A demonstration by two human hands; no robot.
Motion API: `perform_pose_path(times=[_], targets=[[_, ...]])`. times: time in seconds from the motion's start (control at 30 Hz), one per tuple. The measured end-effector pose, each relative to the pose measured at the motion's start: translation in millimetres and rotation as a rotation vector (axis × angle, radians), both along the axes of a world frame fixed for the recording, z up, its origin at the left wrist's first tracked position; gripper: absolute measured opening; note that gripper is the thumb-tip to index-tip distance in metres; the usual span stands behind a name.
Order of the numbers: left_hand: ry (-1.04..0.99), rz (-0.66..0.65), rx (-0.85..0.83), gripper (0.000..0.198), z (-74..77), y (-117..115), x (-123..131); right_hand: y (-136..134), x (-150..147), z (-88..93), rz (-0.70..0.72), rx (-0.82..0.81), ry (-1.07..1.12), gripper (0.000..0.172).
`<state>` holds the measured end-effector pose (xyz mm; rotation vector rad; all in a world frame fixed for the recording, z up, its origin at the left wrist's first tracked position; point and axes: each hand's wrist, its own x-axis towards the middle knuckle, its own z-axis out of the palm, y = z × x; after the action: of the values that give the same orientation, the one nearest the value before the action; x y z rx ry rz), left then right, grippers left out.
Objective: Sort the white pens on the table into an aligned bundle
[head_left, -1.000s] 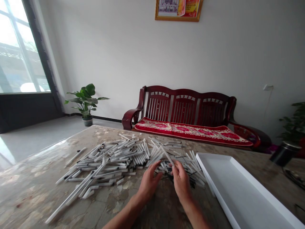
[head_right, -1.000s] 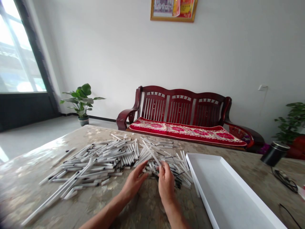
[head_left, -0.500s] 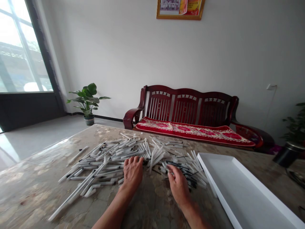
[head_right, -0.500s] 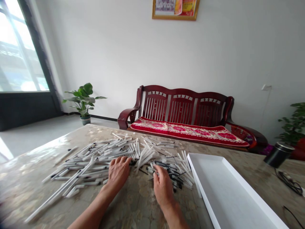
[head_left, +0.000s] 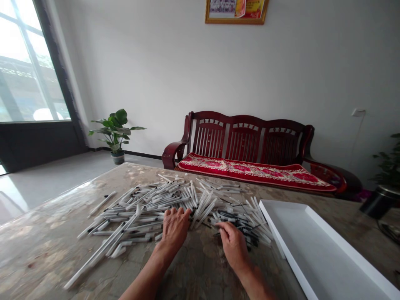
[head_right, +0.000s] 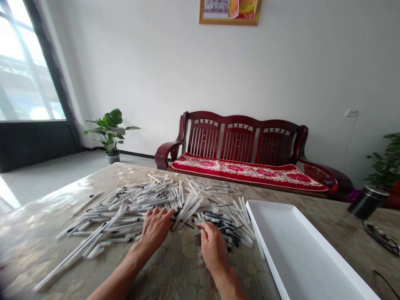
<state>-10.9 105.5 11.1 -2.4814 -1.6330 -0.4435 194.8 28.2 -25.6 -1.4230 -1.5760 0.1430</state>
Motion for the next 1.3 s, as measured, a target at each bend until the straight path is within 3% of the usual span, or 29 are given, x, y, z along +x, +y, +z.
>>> perform_pose_path(times=[0.13,0.27,0.43,0.6,0.7,0.87,1.0,1.13,1.3], targets=[[-0.037,-0.030,0.083,0.018,-2.7,2,2,-1,-2,0.7,0.003,0.019,0.011,0.030],[-0.171,-0.066,0.268,0.012,2.8,-1,4,-2,-4,0.6,0.011,0.029,0.063,0.027],[-0.377,-0.276,0.491,0.010,2.9,-5,10,-4,-10,5.2,0.057,-0.025,0.234,0.023],[-0.437,-0.522,0.450,0.010,-10.9,-8,27,-5,-18,16.6,0.081,-0.041,0.318,0.026],[-0.436,-0.604,0.418,0.011,-15.7,-11,34,-6,-21,21.4,0.061,-0.032,0.313,0.022],[-0.390,-0.563,0.296,0.013,-11.9,-14,36,-2,-15,22.7,-0.030,-0.021,0.279,0.023],[-0.384,-0.448,0.281,0.017,-7.5,-10,29,3,0,23.2,-0.117,-0.023,0.481,0.033],[-0.370,-0.415,0.310,0.023,-10.2,-7,24,5,15,26.4,-0.100,-0.166,0.720,0.042],[-0.341,-0.411,0.260,0.028,-17.3,-11,29,4,26,26.7,-0.063,-0.305,0.708,0.042]])
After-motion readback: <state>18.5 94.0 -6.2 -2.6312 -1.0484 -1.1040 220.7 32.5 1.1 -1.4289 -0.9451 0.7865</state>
